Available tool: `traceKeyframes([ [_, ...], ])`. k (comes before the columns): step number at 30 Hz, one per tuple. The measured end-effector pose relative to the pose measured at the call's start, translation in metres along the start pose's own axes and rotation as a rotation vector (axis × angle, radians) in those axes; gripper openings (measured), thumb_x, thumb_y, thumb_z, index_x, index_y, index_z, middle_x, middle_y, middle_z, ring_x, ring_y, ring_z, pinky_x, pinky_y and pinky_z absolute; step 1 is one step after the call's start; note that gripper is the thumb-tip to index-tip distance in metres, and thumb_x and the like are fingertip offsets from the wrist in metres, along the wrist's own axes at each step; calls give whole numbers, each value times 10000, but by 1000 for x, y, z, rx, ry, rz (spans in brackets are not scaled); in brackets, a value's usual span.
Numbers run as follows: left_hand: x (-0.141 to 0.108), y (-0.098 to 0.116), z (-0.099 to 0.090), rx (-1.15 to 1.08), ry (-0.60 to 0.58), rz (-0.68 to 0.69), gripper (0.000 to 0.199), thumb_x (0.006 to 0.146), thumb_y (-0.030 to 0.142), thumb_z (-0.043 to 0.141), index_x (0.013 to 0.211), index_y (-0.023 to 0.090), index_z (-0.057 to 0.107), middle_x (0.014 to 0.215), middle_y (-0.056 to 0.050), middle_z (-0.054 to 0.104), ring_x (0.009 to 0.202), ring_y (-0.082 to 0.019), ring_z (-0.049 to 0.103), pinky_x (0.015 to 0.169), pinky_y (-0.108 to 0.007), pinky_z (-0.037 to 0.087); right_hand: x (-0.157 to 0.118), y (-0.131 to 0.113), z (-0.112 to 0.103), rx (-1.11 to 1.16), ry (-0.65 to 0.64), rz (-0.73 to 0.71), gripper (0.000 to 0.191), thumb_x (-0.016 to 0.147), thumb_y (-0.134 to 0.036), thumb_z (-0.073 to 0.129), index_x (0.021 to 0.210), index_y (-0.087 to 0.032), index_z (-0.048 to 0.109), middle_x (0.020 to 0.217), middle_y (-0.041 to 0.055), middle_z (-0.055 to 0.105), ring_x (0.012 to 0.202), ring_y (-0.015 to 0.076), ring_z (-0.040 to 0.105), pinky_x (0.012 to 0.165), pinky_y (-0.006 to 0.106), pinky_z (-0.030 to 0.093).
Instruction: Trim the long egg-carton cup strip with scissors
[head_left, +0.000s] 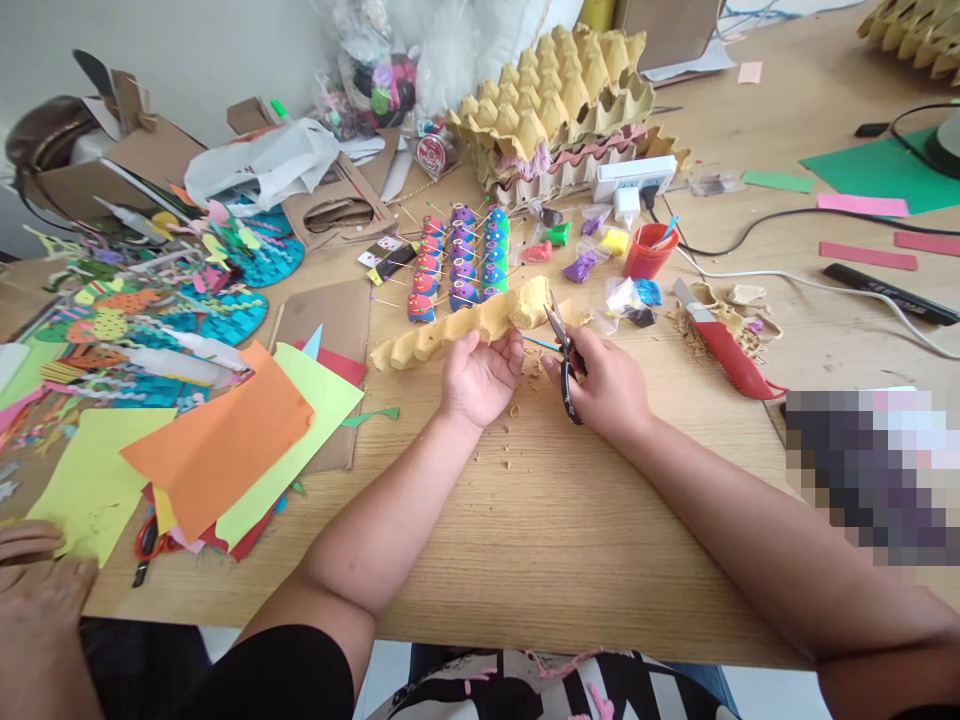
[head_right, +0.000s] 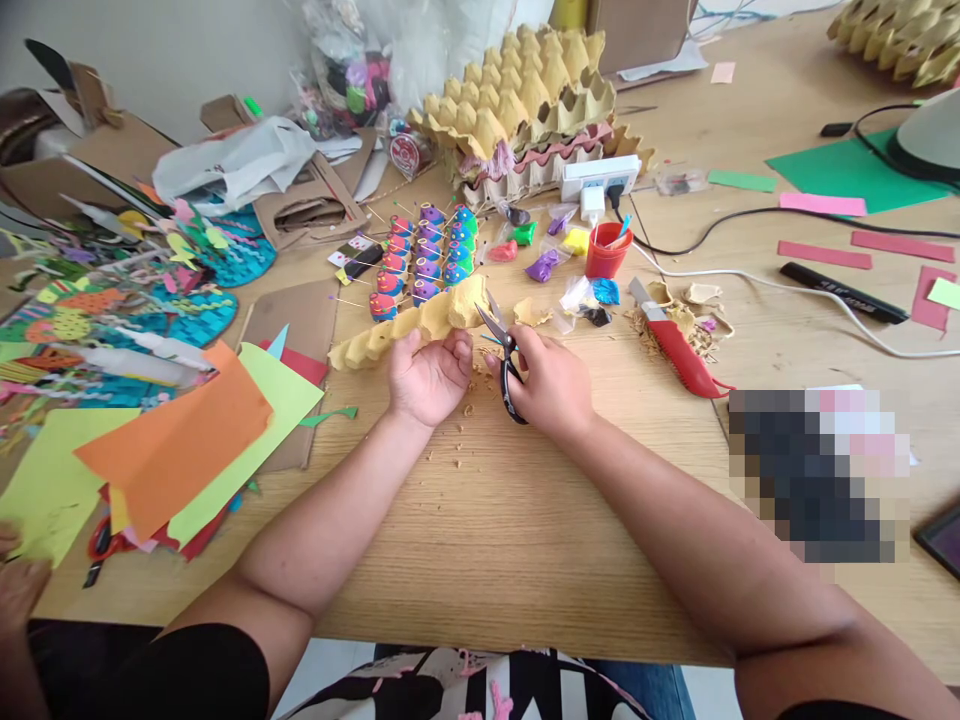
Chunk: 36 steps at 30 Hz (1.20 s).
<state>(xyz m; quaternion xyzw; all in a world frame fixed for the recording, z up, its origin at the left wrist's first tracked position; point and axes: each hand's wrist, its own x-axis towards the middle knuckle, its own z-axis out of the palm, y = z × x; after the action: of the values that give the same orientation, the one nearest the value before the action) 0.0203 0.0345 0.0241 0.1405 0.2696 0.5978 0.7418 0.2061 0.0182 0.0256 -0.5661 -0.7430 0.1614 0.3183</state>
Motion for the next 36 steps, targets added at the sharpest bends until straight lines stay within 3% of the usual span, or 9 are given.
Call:
traceKeyframes([
  [5, 3, 1, 1, 9, 31, -11, 607, 1045, 661, 431, 1243, 165, 719, 869, -59, 807, 774, -133, 771, 763, -209, 625, 0, -1, 1, -35, -19, -18, 402, 992, -567, 542, 1134, -212, 666, 815, 65, 687, 733, 226, 589, 621, 321, 308],
  [8, 4, 2, 1, 49, 82, -12, 680, 1032, 722, 395, 1287, 184, 724, 880, -51, 814, 750, -132, 767, 745, -208, 619, 0, -1, 2, -54, -26, -53, 411, 1000, -558, 530, 1160, -205, 666, 825, 74, 695, 756, 238, 597, 634, 328, 312],
  [13, 3, 2, 4, 22, 65, 6, 534, 1028, 622, 532, 1305, 210, 728, 831, -23, 803, 684, -116, 745, 679, -188, 618, 0, 0, 2, -29, -38, -30, 427, 995, -567, 537, 1172, -203, 673, 820, 70, 691, 744, 232, 591, 630, 326, 317],
  [23, 3, -1, 6, -43, 110, -7, 429, 1064, 501, 499, 1215, 192, 755, 828, -25, 789, 704, -112, 739, 700, -185, 610, 2, -2, 0, -20, -51, 57, 427, 976, -585, 577, 1155, -215, 695, 781, 41, 659, 723, 211, 571, 626, 312, 322],
  [36, 3, -4, 3, -34, 103, 4, 395, 1073, 429, 474, 1207, 191, 759, 860, -26, 801, 750, -117, 759, 771, -202, 610, 4, 8, 5, -23, 21, 48, 479, 948, -662, 601, 1095, -226, 735, 775, 62, 687, 679, 201, 550, 613, 307, 309],
])
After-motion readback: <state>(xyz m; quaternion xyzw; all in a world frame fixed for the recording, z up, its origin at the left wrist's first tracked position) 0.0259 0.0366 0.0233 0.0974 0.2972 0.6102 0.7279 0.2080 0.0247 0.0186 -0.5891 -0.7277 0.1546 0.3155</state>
